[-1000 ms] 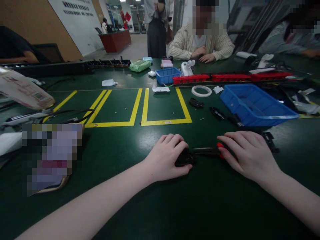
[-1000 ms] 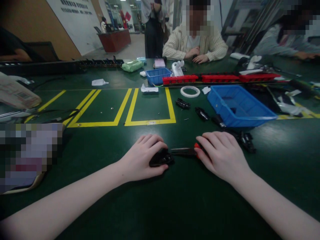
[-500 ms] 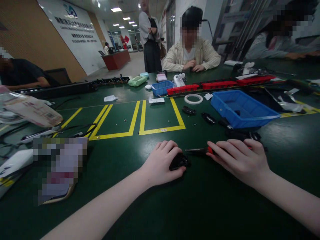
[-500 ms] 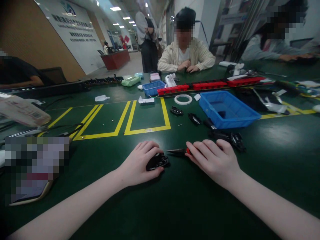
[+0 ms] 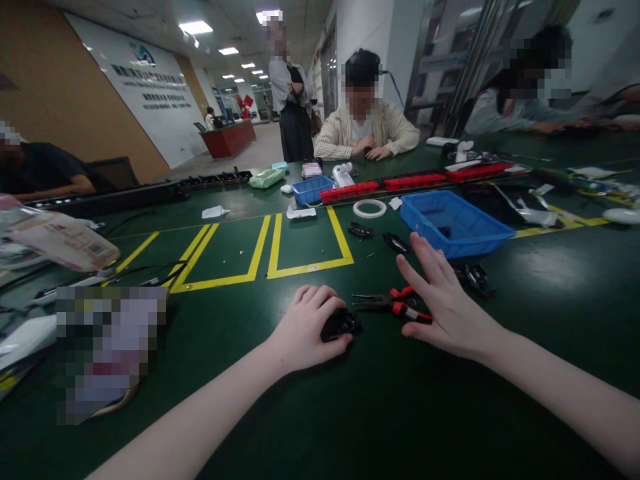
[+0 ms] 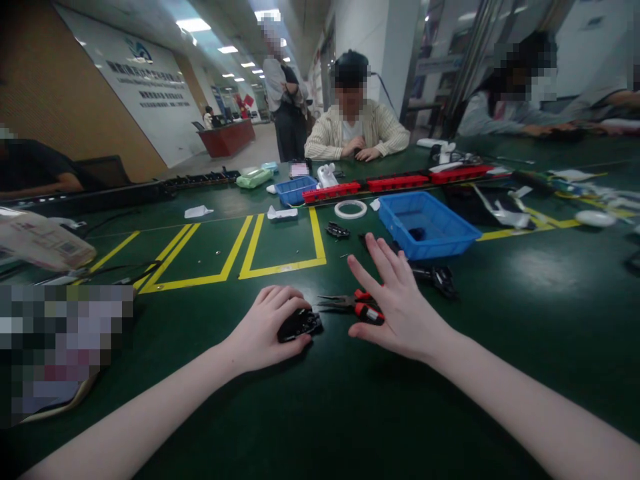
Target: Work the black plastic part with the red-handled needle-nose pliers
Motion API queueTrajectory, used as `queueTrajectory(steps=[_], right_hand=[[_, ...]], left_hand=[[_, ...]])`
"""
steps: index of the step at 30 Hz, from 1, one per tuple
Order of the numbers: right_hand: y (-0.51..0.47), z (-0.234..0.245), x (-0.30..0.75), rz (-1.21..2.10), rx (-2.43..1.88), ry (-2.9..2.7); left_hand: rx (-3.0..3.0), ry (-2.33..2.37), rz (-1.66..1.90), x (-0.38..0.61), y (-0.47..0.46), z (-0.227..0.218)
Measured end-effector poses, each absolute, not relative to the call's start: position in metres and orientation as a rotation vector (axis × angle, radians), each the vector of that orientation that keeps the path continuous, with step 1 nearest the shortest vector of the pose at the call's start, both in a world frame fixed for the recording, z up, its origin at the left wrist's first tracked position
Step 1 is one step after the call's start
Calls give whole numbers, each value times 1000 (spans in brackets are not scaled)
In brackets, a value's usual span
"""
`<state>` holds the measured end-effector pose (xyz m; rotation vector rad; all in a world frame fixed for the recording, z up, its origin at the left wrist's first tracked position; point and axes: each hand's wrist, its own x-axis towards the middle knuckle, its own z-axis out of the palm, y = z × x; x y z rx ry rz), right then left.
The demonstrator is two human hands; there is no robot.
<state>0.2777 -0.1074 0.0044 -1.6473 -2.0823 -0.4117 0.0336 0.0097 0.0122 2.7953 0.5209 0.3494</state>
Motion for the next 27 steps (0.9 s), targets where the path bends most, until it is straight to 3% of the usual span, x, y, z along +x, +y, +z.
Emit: queueTrajectory(steps=[11, 16, 21, 27], right_hand=[[-117, 14, 256, -130, -1483, -2101], [-121, 15, 252, -167, -1470, -2056], [-112, 9, 269, -330, -1624, -2233], [-101, -3, 304, -232, -1878, -2327]], left_hand=[[2860, 499, 443, 33, 7, 6], [2867, 499, 471, 33, 6, 3], [2839, 521, 490, 33, 6, 2], [2784, 547, 466, 32, 3, 7]])
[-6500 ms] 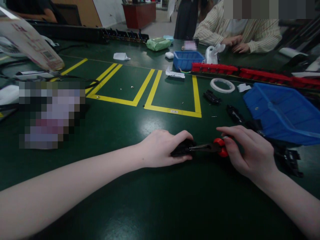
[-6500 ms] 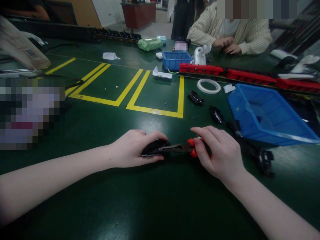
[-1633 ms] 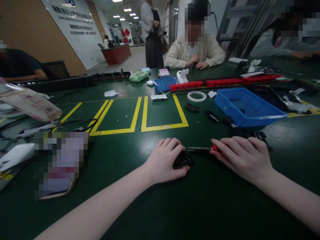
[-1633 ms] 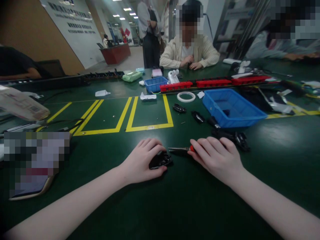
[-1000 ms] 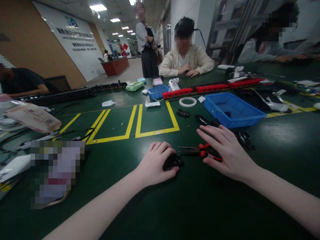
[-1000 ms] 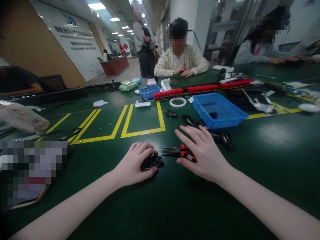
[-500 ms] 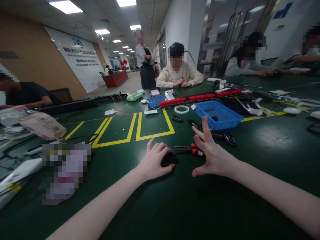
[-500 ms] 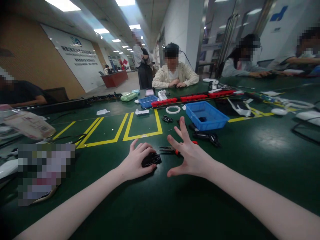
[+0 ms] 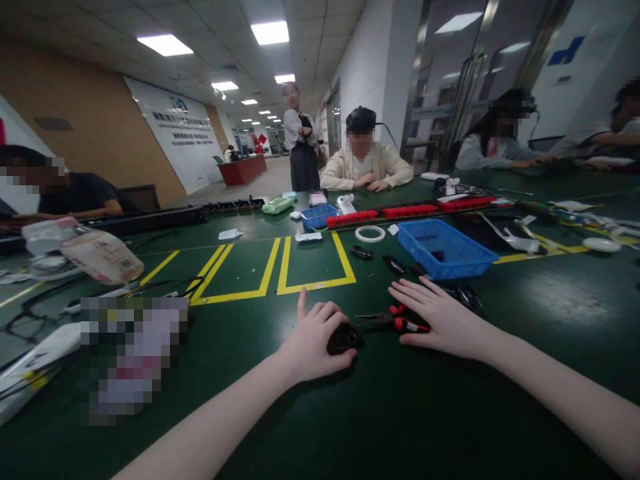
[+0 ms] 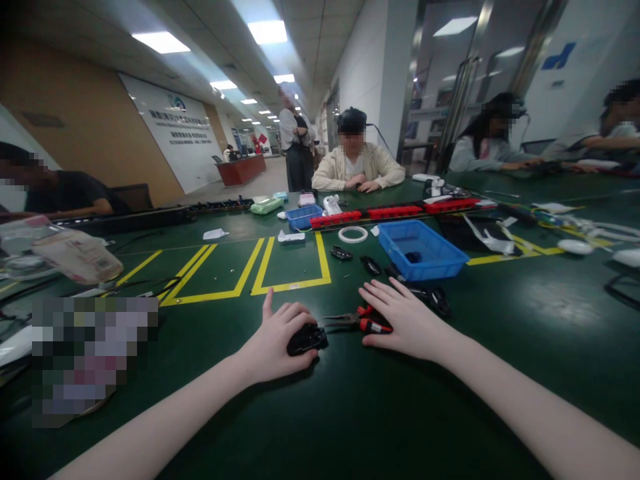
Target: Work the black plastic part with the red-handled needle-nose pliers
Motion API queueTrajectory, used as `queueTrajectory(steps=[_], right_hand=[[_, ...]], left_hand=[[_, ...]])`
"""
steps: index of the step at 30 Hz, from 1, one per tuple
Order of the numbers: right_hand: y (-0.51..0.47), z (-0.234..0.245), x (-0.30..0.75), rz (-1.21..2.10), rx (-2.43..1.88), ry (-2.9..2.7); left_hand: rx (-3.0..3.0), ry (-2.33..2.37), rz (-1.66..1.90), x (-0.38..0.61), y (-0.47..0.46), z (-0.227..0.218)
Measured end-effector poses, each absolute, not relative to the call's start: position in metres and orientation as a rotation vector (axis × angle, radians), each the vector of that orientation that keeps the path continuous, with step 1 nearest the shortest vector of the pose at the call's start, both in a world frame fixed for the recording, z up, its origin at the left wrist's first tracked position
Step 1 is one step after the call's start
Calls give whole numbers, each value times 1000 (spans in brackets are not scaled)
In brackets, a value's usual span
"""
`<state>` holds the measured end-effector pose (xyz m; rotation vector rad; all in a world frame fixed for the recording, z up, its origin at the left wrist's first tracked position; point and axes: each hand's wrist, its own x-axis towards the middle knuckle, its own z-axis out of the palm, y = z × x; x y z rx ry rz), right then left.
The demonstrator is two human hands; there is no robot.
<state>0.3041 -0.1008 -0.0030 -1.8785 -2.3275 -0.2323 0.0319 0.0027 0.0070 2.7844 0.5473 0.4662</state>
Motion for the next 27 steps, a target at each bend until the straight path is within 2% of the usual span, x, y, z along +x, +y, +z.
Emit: queueTrajectory(steps=[7, 12, 16, 27], right_hand=[[-108, -2, 313, -186, -1995, -2248], [-118, -20, 322, -119, -2035, -2077], [-122, -27, 322, -225, -1972, -1973], [-127, -11, 310, -515, -1808, -2034]], left_hand=[[2744, 571, 438, 32, 2, 12], [2731, 517, 428, 31, 5, 12], [2695, 532, 437, 31, 5, 11], [2654, 573, 430, 32, 4, 10]])
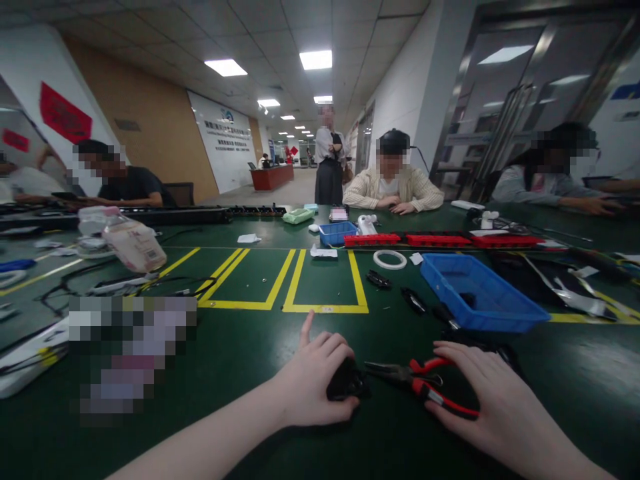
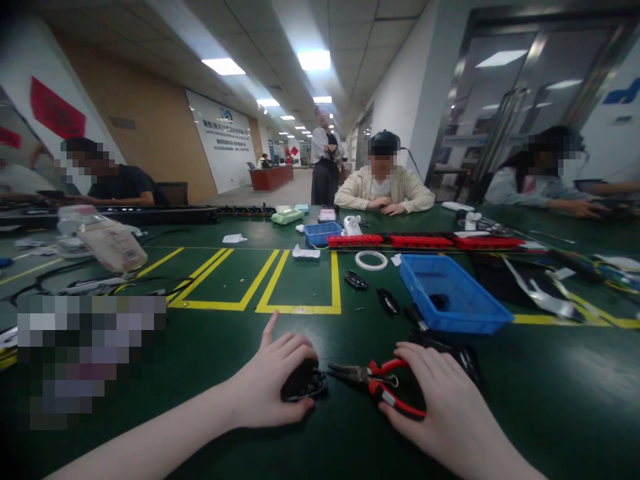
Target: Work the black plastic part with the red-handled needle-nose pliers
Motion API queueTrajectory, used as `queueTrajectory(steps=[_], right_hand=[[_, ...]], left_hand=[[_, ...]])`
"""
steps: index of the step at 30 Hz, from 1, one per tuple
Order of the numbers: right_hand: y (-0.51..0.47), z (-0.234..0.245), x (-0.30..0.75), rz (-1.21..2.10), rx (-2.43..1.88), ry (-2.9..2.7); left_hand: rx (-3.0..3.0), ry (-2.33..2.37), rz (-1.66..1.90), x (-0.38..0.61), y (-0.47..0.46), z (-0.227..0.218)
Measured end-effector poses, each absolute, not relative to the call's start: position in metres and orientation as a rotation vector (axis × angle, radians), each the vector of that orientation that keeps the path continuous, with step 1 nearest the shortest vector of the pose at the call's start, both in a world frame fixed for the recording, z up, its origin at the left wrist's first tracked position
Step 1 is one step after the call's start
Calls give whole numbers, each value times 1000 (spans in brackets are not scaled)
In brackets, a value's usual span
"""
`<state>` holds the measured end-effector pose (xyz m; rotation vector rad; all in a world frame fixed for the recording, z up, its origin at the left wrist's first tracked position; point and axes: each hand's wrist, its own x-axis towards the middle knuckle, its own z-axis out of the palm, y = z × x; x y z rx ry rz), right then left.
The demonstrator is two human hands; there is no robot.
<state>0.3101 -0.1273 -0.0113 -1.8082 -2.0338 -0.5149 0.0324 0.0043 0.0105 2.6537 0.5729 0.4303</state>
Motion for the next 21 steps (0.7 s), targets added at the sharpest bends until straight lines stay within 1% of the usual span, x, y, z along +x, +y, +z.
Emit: queueTrajectory(steps=[6, 8, 21], right_hand=[[-131, -6, 309, -792, -1713, -2020], [-133, -6, 307, -819, -1700, -2011], [-138, -18, 310, -439, -1746, -2007]], left_hand=[[2634, 574, 396, 31, 4, 13], [2631, 571, 400, 31, 5, 13], [2690, 418, 392, 32, 12, 8]])
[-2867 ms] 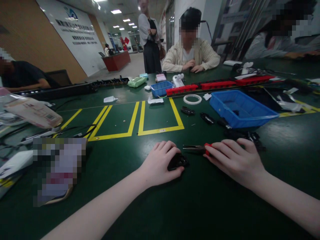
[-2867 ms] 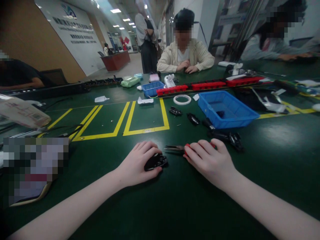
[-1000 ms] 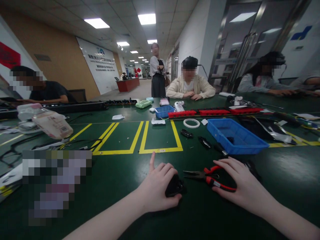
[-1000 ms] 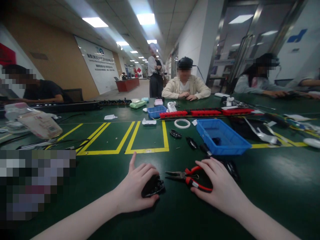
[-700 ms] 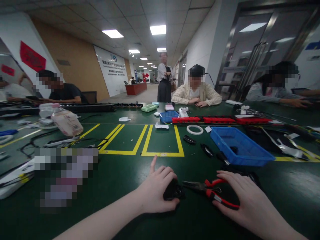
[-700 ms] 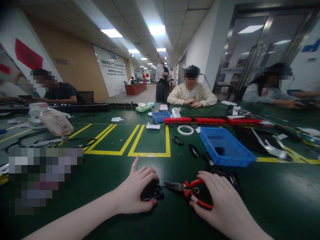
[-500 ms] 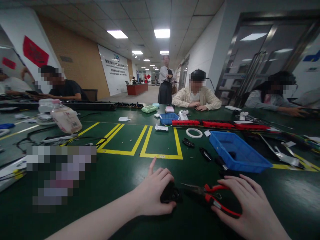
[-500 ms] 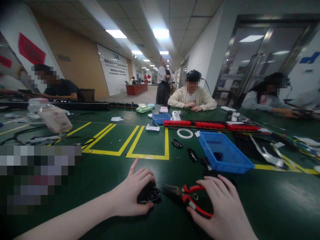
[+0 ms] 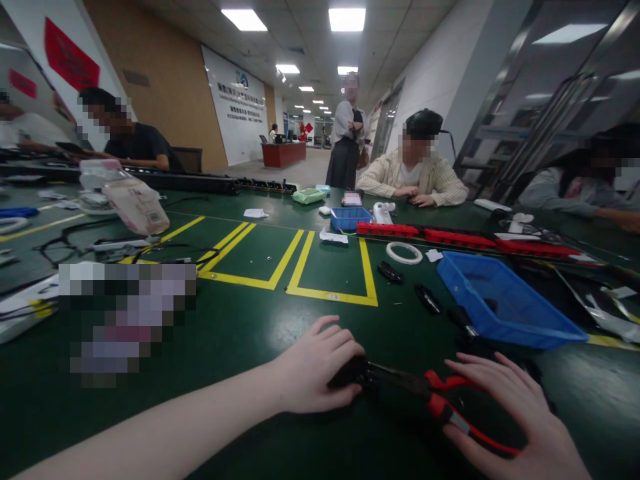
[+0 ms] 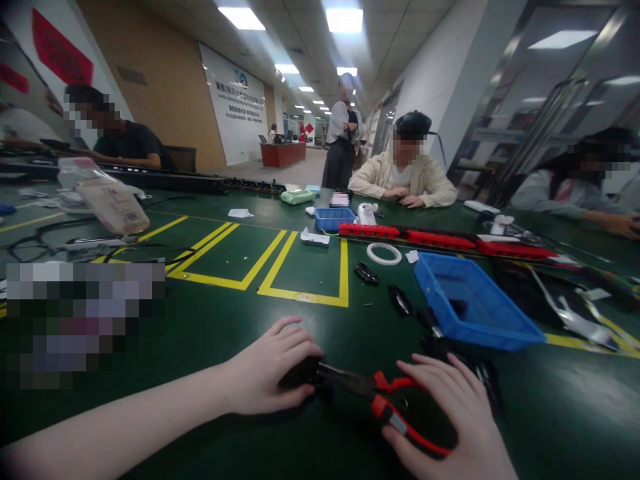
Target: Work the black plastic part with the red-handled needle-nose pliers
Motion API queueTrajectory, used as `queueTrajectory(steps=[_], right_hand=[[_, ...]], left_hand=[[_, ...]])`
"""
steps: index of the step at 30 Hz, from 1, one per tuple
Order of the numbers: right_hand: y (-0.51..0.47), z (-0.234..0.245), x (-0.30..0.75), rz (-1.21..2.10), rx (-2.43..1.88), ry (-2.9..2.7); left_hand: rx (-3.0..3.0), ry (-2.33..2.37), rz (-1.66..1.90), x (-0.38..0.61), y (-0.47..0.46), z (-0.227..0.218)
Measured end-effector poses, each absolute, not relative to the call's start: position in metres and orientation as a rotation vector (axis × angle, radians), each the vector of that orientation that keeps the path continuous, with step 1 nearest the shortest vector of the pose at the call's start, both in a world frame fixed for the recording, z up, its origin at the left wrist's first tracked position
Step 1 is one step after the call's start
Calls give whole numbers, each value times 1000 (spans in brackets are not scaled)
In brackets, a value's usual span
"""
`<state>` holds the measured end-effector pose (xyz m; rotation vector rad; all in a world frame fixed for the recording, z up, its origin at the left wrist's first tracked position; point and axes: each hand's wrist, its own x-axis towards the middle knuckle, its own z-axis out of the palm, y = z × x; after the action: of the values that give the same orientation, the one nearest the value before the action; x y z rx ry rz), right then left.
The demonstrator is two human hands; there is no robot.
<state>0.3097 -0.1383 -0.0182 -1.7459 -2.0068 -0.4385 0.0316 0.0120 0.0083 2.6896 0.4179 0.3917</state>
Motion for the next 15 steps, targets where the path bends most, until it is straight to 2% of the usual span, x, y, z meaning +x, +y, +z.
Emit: queueTrajectory(steps=[7, 15], right_hand=[[-143, -25, 295, -189, -1819, -1856], [-142, -17, 306, 3, -1847, -1963]], left_hand=[[2664, 381, 356, 33, 12, 9], [2645, 367, 381, 32, 13, 4]])
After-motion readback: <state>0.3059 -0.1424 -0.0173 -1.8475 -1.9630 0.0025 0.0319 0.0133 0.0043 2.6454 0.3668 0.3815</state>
